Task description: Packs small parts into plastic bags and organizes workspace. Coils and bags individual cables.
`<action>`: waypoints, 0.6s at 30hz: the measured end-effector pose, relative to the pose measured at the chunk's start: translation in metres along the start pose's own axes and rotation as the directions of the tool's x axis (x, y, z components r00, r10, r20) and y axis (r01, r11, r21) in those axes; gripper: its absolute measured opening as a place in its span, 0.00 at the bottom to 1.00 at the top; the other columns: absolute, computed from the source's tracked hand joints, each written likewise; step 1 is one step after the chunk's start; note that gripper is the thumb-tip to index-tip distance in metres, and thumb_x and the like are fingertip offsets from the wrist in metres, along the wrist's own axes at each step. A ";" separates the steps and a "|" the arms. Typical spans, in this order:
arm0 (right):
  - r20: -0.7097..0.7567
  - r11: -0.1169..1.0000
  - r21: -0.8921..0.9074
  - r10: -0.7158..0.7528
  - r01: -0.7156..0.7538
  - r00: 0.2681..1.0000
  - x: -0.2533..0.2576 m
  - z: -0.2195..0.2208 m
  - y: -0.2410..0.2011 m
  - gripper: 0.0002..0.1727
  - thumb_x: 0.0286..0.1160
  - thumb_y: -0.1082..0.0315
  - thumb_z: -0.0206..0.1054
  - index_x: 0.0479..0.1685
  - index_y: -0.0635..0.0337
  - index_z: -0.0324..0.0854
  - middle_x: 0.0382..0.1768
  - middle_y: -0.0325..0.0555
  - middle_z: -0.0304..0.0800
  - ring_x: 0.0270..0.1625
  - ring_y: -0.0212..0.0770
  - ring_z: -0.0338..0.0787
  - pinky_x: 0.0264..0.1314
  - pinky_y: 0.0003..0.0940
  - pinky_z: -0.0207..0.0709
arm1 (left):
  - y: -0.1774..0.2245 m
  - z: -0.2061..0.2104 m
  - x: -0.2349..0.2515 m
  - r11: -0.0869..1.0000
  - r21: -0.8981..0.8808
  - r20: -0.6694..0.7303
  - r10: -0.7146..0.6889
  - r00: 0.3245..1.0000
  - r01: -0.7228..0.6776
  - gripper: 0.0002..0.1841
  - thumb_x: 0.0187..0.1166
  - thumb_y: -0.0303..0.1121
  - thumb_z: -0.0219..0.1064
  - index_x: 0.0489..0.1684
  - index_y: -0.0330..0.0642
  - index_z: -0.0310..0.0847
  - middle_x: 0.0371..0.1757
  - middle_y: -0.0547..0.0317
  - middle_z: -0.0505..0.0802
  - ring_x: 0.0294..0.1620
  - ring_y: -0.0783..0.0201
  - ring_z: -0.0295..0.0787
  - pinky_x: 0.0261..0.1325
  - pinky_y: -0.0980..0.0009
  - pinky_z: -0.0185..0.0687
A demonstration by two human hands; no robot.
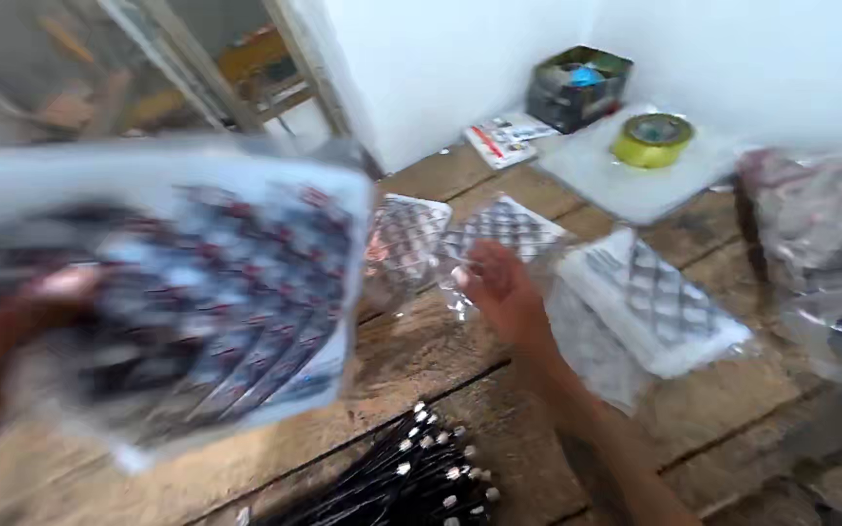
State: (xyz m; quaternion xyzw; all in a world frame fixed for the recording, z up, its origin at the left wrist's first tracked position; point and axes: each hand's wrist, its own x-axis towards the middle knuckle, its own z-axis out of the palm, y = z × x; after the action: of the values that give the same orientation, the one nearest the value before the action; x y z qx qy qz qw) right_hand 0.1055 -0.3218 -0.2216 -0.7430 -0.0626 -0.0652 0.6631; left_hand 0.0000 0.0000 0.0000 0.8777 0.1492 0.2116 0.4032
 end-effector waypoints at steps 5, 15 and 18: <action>0.382 0.964 0.253 -0.180 0.085 0.907 -0.016 0.098 -0.072 0.51 0.58 0.64 0.85 0.87 0.55 0.62 0.71 0.43 0.84 0.70 0.30 0.85 0.74 0.32 0.81 | -0.046 -0.017 -0.008 0.972 0.098 0.075 0.207 0.975 -0.214 0.09 0.66 0.22 0.77 0.39 0.43 0.86 0.33 0.70 0.93 0.34 0.79 0.89 0.42 0.74 0.90; 0.348 0.914 -0.051 -0.361 0.402 0.865 -0.006 0.305 -0.134 0.24 0.62 0.71 0.81 0.60 0.67 0.87 0.49 0.59 0.94 0.53 0.51 0.94 0.63 0.54 0.84 | -0.200 -0.142 0.061 0.964 0.082 0.023 0.254 0.967 -0.255 0.07 0.74 0.26 0.74 0.44 0.32 0.86 0.37 0.59 0.93 0.38 0.77 0.89 0.52 0.69 0.88; 0.224 0.797 0.016 -0.591 0.603 0.775 -0.022 0.368 -0.154 0.14 0.63 0.71 0.79 0.46 0.67 0.89 0.40 0.54 0.95 0.44 0.45 0.94 0.52 0.48 0.86 | -0.221 -0.205 0.049 0.915 0.077 -0.043 0.400 0.915 -0.396 0.11 0.75 0.23 0.72 0.53 0.30 0.84 0.49 0.62 0.93 0.52 0.83 0.88 0.63 0.78 0.84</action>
State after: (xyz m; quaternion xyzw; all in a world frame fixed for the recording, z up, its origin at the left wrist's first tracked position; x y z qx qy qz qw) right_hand 0.0614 0.0607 -0.1158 -0.7058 -0.3653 -0.1920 0.5757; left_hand -0.0780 0.2925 -0.0378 0.8962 -0.0140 0.3096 0.3175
